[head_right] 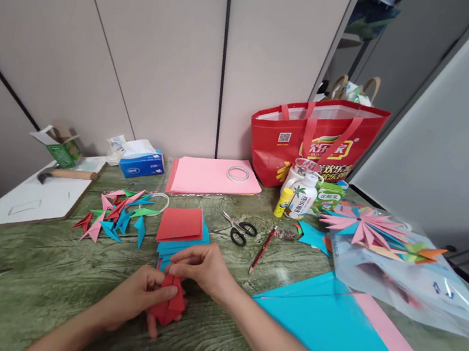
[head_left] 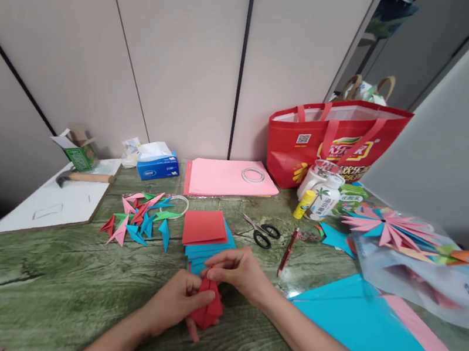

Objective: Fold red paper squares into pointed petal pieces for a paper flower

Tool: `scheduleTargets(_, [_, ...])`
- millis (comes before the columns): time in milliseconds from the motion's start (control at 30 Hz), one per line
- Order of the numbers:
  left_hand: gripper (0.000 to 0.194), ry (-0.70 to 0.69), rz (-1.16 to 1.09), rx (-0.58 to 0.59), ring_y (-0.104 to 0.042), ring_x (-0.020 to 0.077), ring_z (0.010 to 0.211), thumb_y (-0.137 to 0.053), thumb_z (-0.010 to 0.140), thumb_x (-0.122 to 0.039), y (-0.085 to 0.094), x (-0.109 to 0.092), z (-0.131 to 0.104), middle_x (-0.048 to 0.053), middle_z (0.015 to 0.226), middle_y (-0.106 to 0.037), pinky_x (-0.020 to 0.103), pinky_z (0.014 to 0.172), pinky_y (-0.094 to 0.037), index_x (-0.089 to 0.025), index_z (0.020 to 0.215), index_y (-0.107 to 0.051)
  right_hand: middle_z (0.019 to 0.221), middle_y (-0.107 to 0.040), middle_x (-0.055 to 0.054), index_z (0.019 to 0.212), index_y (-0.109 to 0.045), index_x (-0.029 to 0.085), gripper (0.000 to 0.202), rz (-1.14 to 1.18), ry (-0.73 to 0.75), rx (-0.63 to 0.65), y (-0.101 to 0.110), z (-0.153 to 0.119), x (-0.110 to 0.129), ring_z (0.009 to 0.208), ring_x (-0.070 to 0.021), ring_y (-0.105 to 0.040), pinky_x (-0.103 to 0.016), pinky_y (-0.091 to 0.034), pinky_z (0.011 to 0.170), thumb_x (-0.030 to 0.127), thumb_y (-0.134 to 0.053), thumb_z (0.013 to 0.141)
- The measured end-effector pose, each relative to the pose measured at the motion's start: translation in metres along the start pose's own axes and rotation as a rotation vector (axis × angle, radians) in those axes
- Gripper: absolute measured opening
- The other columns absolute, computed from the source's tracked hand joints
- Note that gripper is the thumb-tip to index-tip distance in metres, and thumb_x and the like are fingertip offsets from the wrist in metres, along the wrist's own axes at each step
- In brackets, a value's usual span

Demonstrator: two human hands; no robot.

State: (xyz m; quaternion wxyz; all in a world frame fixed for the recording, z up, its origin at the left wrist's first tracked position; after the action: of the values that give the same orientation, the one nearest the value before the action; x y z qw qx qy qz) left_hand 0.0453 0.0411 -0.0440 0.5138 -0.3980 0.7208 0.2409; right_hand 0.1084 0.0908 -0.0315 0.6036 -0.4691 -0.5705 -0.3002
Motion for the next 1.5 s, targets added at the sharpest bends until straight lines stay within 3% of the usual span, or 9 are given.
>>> scheduleTargets(133, [0.039,-0.007,-0.032,-0.01,-0.06,0.0132,0.046,-0.058,0.071,-0.044,0.0,0.001,0.0,0.011,0.064,-0.069,0.019,0.038,-0.048,-0.007,0.07,-0.069,0.063,-0.07,-0.002,0.072,-0.07,0.014,0.027,0.021,-0.019,-0.002,-0.001,0.0,-0.002,0.055,-0.013,-0.061,-0.024,-0.046,0.056,0.03,-0.077,0.051])
scheduleTargets(300, [0.042,-0.039,-0.031,-0.036,-0.062,0.0148,0.048,-0.056,0.073,-0.045,0.002,-0.003,0.0,0.014,0.068,-0.07,0.02,0.039,-0.048,-0.006,0.073,-0.069,0.073,-0.069,-0.004,0.075,-0.07,0.013,0.028,0.152,-0.062,0.087,-0.009,-0.001,-0.005,0.062,-0.0118,-0.061,-0.026,-0.046,0.063,0.039,-0.069,0.063])
scheduleTargets(433, [0.042,-0.047,0.003,-0.046,-0.061,0.0137,0.045,-0.056,0.073,-0.046,0.001,-0.007,0.001,0.013,0.065,-0.07,0.019,0.038,-0.047,-0.006,0.071,-0.069,0.069,-0.067,-0.003,0.067,-0.068,0.012,0.03,0.14,-0.044,0.073,-0.007,0.0,-0.004,0.059,-0.0106,-0.058,-0.025,-0.045,0.062,0.041,-0.07,0.061])
scheduleTargets(833, [0.041,-0.025,-0.036,-0.066,-0.06,0.0129,0.041,-0.059,0.069,-0.048,-0.001,-0.004,0.001,0.01,0.06,-0.069,0.018,0.036,-0.045,-0.008,0.063,-0.068,0.054,-0.055,0.0,0.057,-0.056,0.016,0.033,-0.311,0.158,-0.103,-0.004,-0.006,0.019,0.051,-0.011,-0.047,-0.025,-0.038,0.052,0.045,-0.056,0.072])
scheduleTargets(900, [0.041,-0.03,-0.044,-0.065,-0.059,0.013,0.041,-0.06,0.068,-0.047,-0.001,-0.005,0.001,0.01,0.06,-0.069,0.018,0.036,-0.045,-0.007,0.061,-0.067,0.057,-0.056,-0.001,0.06,-0.058,0.016,0.031,-0.334,0.194,-0.098,-0.004,-0.007,0.024,0.054,-0.0119,-0.049,-0.025,-0.039,0.054,0.043,-0.054,0.075])
scheduleTargets(1000, [0.04,-0.048,-0.112,-0.121,-0.062,0.016,0.048,-0.06,0.069,-0.047,0.008,-0.007,0.002,0.011,0.061,-0.069,0.023,0.041,-0.05,-0.007,0.068,-0.066,0.073,-0.064,-0.002,0.084,-0.065,0.017,0.028,-0.31,0.182,0.004,-0.008,-0.005,0.026,0.061,-0.0123,-0.053,-0.025,-0.042,0.058,0.041,-0.054,0.076])
scheduleTargets(1133, [0.038,-0.055,-0.197,-0.266,-0.064,0.0184,0.059,-0.061,0.069,-0.045,0.029,-0.009,0.0,0.009,0.063,-0.068,0.027,0.049,-0.054,-0.008,0.079,-0.065,0.075,-0.066,-0.001,0.085,-0.068,0.016,0.028,-0.222,0.087,0.13,-0.011,-0.003,0.015,0.063,-0.0119,-0.056,-0.025,-0.045,0.061,0.039,-0.063,0.069])
scheduleTargets(1300, [0.036,-0.054,-0.165,-0.308,-0.064,0.0176,0.059,-0.061,0.071,-0.042,0.034,-0.012,-0.001,0.008,0.065,-0.068,0.027,0.05,-0.055,-0.008,0.078,-0.063,0.064,-0.064,0.001,0.078,-0.068,0.015,0.031,-0.067,-0.042,0.102,-0.008,-0.002,-0.003,0.054,-0.0095,-0.055,-0.024,-0.048,0.055,0.041,-0.068,0.062])
scheduleTargets(1500, [0.038,-0.012,-0.124,-0.272,-0.063,0.0162,0.044,-0.059,0.07,-0.046,0.031,-0.004,0.001,0.007,0.056,-0.066,0.019,0.031,-0.046,-0.008,0.073,-0.061,0.059,-0.062,0.002,0.072,-0.067,0.013,0.032,0.003,-0.076,0.03,-0.001,0.0,-0.007,0.052,-0.009,-0.054,-0.025,-0.048,0.055,0.04,-0.073,0.055])
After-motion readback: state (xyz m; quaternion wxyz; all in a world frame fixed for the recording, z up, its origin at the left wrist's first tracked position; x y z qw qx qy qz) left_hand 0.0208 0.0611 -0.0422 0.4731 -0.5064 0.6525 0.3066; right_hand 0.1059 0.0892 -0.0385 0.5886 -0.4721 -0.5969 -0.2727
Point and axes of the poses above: each hand's wrist, its own z-axis towards the middle knuckle, its own y-axis out of the back of the hand, x = y × z, the point moved 10 cm from there along z, towards the middle knuckle
